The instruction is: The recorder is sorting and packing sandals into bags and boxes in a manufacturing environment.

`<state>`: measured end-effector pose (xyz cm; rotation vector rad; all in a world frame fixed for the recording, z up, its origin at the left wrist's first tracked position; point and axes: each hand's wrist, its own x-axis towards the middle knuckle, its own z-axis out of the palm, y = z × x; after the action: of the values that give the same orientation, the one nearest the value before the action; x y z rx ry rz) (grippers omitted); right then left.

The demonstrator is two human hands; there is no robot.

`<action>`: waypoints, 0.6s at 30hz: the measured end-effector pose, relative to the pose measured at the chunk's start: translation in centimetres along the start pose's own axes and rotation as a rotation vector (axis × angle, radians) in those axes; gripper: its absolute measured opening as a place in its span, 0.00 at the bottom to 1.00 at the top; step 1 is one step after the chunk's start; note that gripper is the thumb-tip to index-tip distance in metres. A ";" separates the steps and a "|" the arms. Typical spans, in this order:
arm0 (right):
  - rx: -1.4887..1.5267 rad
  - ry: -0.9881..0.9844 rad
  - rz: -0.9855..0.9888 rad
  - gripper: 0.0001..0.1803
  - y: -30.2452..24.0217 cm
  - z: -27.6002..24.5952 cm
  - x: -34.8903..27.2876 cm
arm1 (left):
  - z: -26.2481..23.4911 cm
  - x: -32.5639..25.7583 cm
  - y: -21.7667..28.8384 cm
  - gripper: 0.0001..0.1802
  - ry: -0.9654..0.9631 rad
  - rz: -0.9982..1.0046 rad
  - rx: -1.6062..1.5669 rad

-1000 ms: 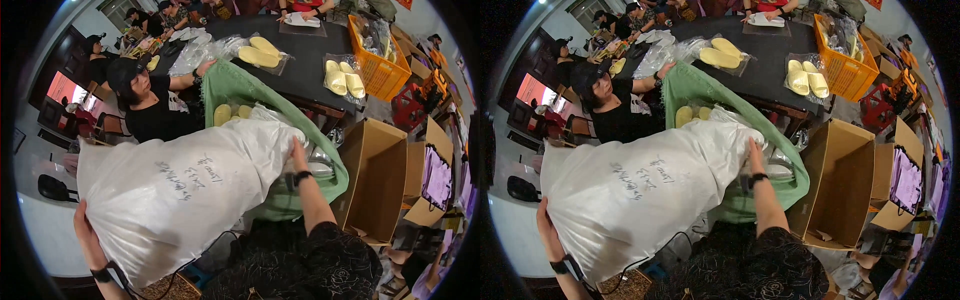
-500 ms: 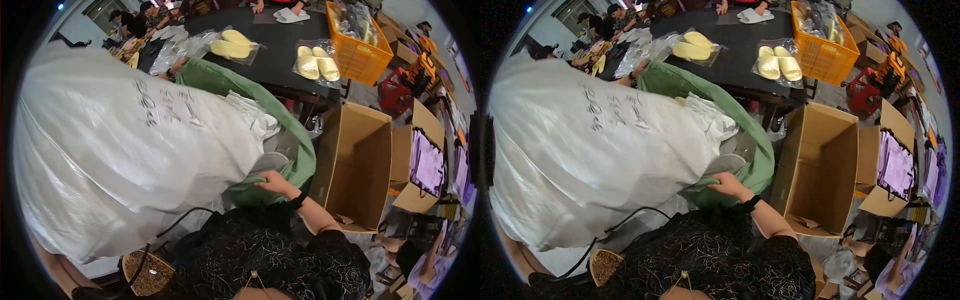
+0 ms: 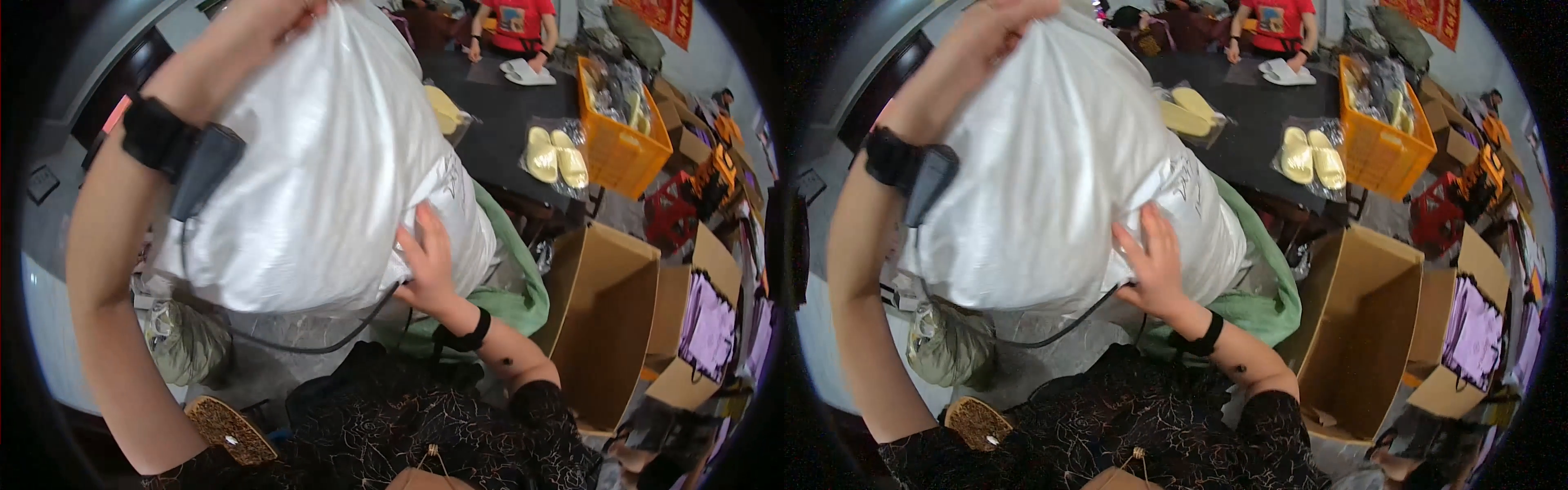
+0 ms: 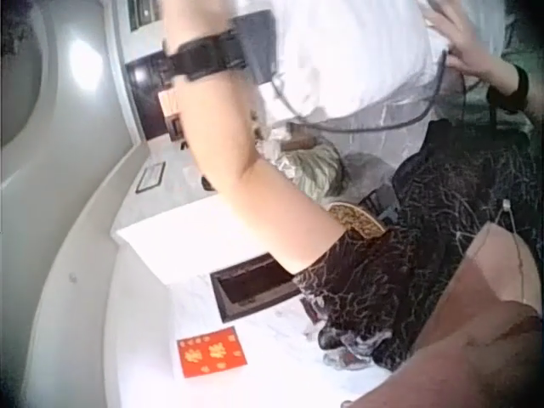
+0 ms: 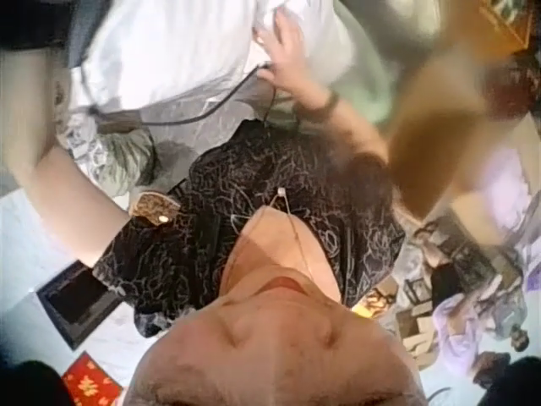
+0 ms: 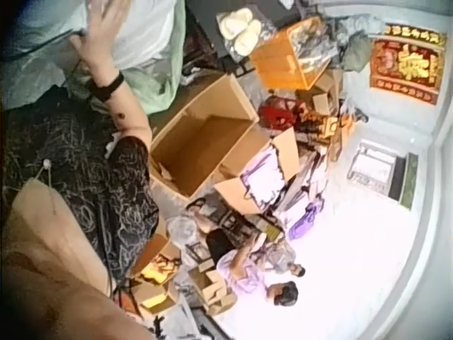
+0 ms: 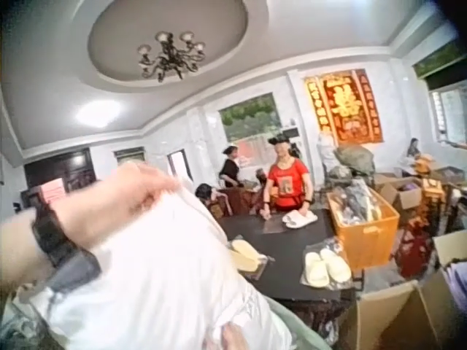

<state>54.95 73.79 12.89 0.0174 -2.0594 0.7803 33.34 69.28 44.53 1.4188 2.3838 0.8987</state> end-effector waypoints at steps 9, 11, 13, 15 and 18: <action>0.327 0.139 0.161 0.08 2.5 2.9 0.6 | -4.4 -20.4 -2.2 0.35 0.301 -0.062 -0.206; 0.360 0.035 0.184 0.09 2.8 2.3 0.7 | -3.5 -23.9 -6.1 0.39 0.452 -0.163 -0.128; 0.420 -0.008 0.201 0.10 1.5 2.2 1.3 | -1.8 -28.7 -10.8 0.42 0.549 -0.071 -0.117; 0.373 -0.089 0.139 0.11 1.5 1.7 1.2 | 2.9 -28.6 -11.1 0.48 0.701 -0.291 -0.531; 0.526 -0.416 0.028 0.22 0.1 0.7 2.6 | 6.3 -32.8 -15.9 0.54 0.536 -0.272 -0.721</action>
<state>52.85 74.19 14.59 0.4804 -2.1723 1.4106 41.58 38.27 26.20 0.6112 2.1019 1.9682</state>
